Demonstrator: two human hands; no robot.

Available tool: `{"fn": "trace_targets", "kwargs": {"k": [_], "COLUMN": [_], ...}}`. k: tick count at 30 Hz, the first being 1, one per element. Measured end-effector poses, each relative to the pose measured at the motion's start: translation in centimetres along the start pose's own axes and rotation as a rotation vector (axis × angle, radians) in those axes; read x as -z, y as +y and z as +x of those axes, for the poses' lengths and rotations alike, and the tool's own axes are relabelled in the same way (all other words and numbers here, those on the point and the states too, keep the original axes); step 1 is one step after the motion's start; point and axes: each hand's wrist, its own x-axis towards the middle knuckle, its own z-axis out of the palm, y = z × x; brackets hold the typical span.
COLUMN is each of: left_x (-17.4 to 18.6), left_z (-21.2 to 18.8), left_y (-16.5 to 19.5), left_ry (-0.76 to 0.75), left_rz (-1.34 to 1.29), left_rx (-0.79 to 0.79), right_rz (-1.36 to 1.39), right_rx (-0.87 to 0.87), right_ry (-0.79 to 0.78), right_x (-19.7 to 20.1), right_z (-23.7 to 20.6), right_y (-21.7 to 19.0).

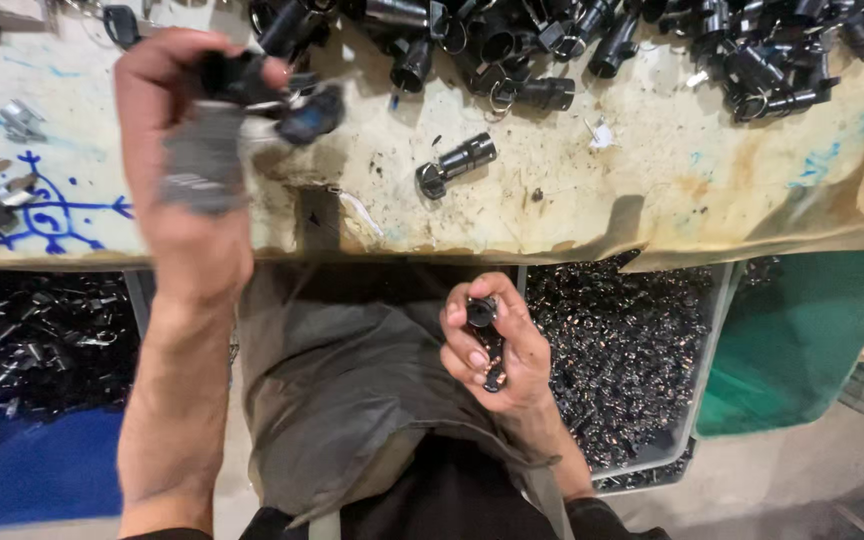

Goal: The person repeatedly picks small black metal parts from a pile on a workbench, wipes each with a grey cloth, and places them into a clear bin below. The cycle of pick, wipe, and place continues throughout the clip.

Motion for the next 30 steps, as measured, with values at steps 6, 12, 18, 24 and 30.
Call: {"fn": "trace_targets", "kwargs": {"k": [6, 12, 18, 24, 30], "left_x": [-0.7, -2.1, -4.5, -4.2, -4.0], "left_z": [-0.5, -2.7, -8.0, -8.5, -8.7], "left_y": [-1.2, 1.4, 1.8, 1.4, 0.6], "left_ry": [0.063, -0.162, -0.578, -0.808, -1.164], "left_rz": [0.688, 0.894, 0.641, 0.631, 0.869], "left_rx": [-0.343, -0.432, -0.009, 0.002, 0.101], "right_rz": [-0.281, -0.726, -1.425, -1.673, -1.861], "right_rx": [0.178, 0.509, 1.041, 0.706, 0.506], "right_ry": [-0.02, 0.062, -0.161, -0.357, -0.411], "right_x": [-1.4, -3.1, -3.9, -5.7, -5.0], "right_z": [0.9, 0.3, 1.4, 1.9, 0.6], "right_y": [-0.2, 0.7, -0.3, -2.1, -2.9]}}
